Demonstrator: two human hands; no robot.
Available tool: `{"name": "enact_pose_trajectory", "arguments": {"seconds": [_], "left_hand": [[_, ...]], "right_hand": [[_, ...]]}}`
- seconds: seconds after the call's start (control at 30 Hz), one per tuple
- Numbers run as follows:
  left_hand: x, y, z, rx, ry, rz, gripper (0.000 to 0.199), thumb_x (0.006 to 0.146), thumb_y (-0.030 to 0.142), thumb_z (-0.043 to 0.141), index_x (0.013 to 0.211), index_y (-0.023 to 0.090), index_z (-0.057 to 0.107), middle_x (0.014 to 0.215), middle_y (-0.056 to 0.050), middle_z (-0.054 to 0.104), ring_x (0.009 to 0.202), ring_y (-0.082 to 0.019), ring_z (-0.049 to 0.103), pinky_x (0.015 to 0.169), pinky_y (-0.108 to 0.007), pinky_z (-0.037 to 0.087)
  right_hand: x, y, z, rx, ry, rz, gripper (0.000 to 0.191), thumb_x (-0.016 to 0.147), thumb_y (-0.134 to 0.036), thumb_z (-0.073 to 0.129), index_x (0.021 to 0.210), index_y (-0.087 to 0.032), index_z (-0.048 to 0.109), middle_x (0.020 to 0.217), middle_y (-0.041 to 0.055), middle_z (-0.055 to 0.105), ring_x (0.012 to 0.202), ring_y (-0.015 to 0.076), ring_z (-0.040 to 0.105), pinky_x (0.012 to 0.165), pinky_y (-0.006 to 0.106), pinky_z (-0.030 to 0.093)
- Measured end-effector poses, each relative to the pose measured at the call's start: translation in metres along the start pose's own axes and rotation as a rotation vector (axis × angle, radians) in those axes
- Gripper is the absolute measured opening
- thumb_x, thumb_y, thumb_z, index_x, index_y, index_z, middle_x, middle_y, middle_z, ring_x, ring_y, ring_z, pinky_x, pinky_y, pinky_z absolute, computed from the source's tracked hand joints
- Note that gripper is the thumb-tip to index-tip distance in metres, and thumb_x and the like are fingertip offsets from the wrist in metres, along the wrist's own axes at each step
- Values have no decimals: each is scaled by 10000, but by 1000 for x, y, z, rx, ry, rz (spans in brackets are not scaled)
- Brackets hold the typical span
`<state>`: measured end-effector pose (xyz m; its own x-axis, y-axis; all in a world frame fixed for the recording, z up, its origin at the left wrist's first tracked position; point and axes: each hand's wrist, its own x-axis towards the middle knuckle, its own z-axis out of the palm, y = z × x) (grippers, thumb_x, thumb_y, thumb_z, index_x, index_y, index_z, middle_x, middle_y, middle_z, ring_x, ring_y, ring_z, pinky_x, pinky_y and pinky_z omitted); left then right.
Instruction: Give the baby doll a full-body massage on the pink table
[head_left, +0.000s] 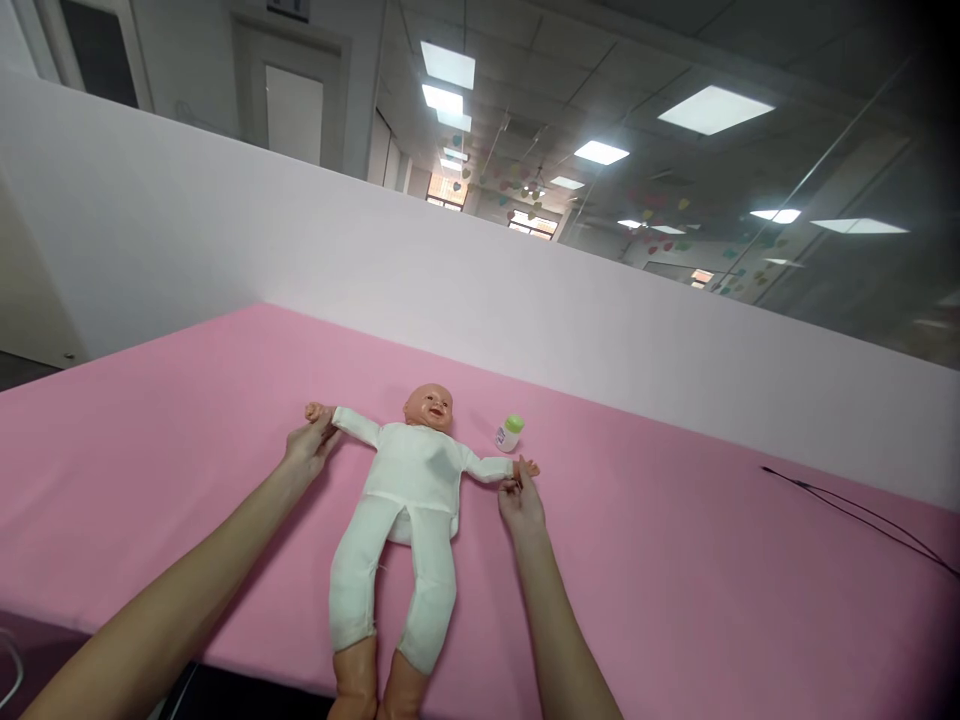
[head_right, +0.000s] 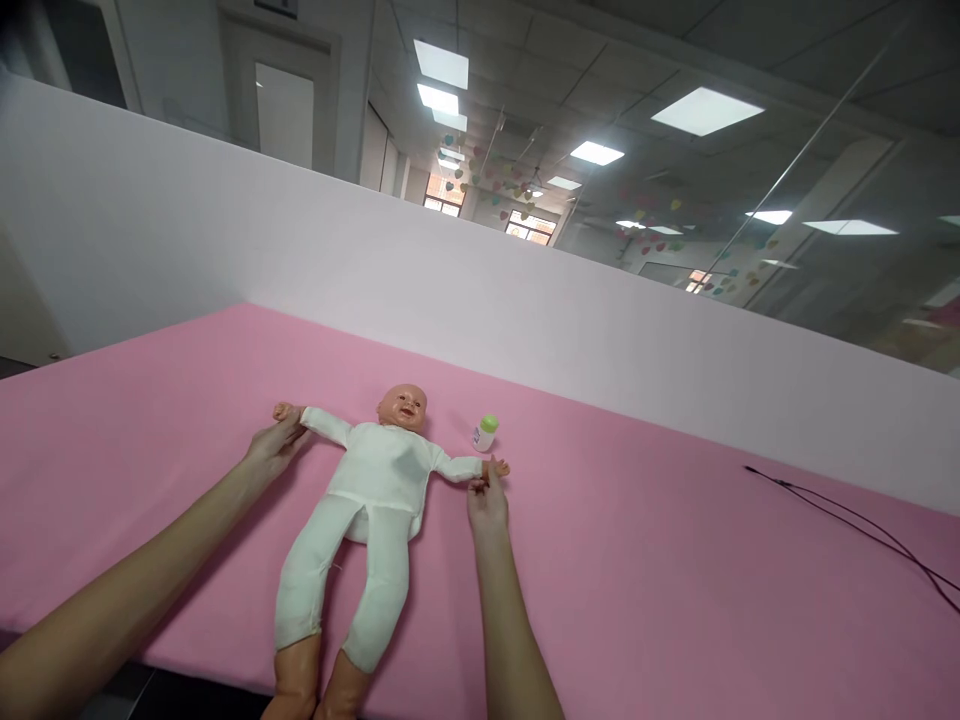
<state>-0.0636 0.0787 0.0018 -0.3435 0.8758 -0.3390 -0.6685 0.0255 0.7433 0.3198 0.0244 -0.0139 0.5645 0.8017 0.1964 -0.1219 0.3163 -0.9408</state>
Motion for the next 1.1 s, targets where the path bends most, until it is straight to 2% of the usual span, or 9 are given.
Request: {"name": "enact_pose_trajectory", "arguments": {"seconds": [0.17,0.27,0.4,0.53,0.63,0.77,0.87,1.0,1.1], "left_hand": [[-26,3,9,279,-298,358,280,738,393,872,878,178,760,948,-65,742,964,-249,701,919,-410,583],[-44,-1,14,595,-646,650,212,801,389,812,910,207,799,982,-72,758,966,-263,683,938,-419,545],[-56,-7,12,1000,-1103,884,201,909,334,687,1047,294,826,1153,-69,755,1118,-274,623,990,-414,499],[-58,-10,10,1112,-1185,909,237,933,307,633,1072,306,825,1158,-74,756,1108,-276,606,981,-427,495],[-56,-9,12,1001,-1051,802,215,883,340,691,1043,288,825,1155,-78,761,1128,-296,614,981,-439,509],[-44,-5,12,608,-573,558,228,778,400,807,910,215,798,990,-89,764,979,-284,683,833,-389,577],[-25,-2,8,308,-203,336,230,723,346,858,853,181,764,914,-68,736,902,-234,697,775,-338,595],[-5,2,3,14,97,68,135,729,157,825,763,156,694,879,-47,706,842,-156,695,778,-270,599],[-10,4,5,63,6,89,138,761,205,826,788,159,699,905,-43,704,842,-149,687,762,-260,586]], "right_hand": [[-32,-28,27,-31,-73,-61,397,735,-483,842,1010,-214,740,869,33,711,722,171,618,632,288,526],[-55,-42,43,-243,-406,-229,295,772,-377,827,1016,-220,771,1061,83,744,981,247,671,822,355,553],[-76,-46,55,-573,-850,-360,206,839,-255,732,1032,-265,805,1136,78,733,1070,259,662,966,412,527],[-80,-43,57,-665,-943,-379,233,862,-222,689,1050,-291,809,1159,68,725,1093,255,653,991,415,512],[-70,-39,53,-533,-806,-331,225,830,-259,732,1044,-269,801,1149,73,733,1077,258,659,953,395,522],[-38,-26,32,-220,-230,-128,368,768,-423,813,1053,-194,765,923,53,733,799,198,643,714,317,531],[-12,-12,9,-10,114,92,338,746,-463,816,970,-217,755,682,-31,615,524,111,456,505,249,438],[3,-2,-6,74,198,211,218,758,-426,794,877,-249,748,633,-37,578,449,99,365,408,230,383],[-3,-9,3,91,116,138,327,751,-446,806,1008,-251,756,741,-14,654,494,102,421,457,239,421]]}}
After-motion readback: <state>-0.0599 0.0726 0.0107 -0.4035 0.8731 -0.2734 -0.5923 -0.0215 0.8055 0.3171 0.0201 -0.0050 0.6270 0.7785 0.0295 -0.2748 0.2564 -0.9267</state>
